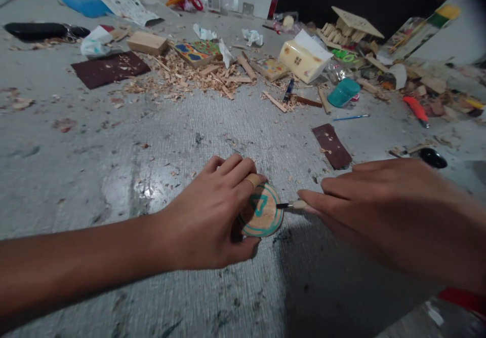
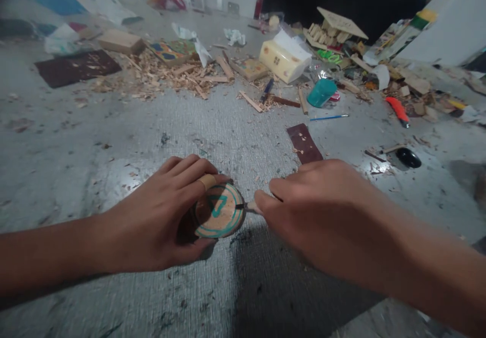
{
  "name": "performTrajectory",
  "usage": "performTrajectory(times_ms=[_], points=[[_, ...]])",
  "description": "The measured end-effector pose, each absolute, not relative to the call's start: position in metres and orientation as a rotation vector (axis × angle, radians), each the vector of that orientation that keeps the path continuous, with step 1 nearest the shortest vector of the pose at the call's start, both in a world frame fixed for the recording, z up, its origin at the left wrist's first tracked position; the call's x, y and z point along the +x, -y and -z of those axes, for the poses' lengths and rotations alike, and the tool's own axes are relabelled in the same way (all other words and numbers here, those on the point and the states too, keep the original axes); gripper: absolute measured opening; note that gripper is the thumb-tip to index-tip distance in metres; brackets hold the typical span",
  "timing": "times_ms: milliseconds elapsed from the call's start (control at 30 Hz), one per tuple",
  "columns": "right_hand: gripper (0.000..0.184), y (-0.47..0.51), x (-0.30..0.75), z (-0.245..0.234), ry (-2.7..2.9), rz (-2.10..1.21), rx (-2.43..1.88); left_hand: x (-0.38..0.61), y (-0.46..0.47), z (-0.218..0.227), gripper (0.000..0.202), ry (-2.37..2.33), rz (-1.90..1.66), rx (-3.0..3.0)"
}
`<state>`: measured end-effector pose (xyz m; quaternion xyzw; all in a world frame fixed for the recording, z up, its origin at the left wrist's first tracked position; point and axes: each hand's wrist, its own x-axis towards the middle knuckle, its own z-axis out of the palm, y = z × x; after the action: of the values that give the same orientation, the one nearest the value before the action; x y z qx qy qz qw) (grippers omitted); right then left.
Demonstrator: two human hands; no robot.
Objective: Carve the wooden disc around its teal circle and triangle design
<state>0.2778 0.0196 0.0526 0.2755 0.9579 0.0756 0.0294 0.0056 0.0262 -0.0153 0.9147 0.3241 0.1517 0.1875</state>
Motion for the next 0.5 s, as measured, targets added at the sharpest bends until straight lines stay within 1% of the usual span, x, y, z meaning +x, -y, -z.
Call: performTrajectory(times_ms=[100, 200, 500], points=[[0.013, -0.018, 0.273, -0.050, -2.973, -0.320, 0.832, 0.006, -0.027, 0.013, 0.055, -0.909, -0.418, 2.579], [0.015, -0.015, 0.267, -0.050, -2.990, -0.364, 0.857, 0.006, -0.029, 0.014, 0.054, -0.906, -0.411, 2.578], [0.026, -0.015, 0.261, -0.052, -2.956, -0.275, 0.877, 0.004, -0.032, 0.017, 0.054, -0.874, -0.437, 2.613]])
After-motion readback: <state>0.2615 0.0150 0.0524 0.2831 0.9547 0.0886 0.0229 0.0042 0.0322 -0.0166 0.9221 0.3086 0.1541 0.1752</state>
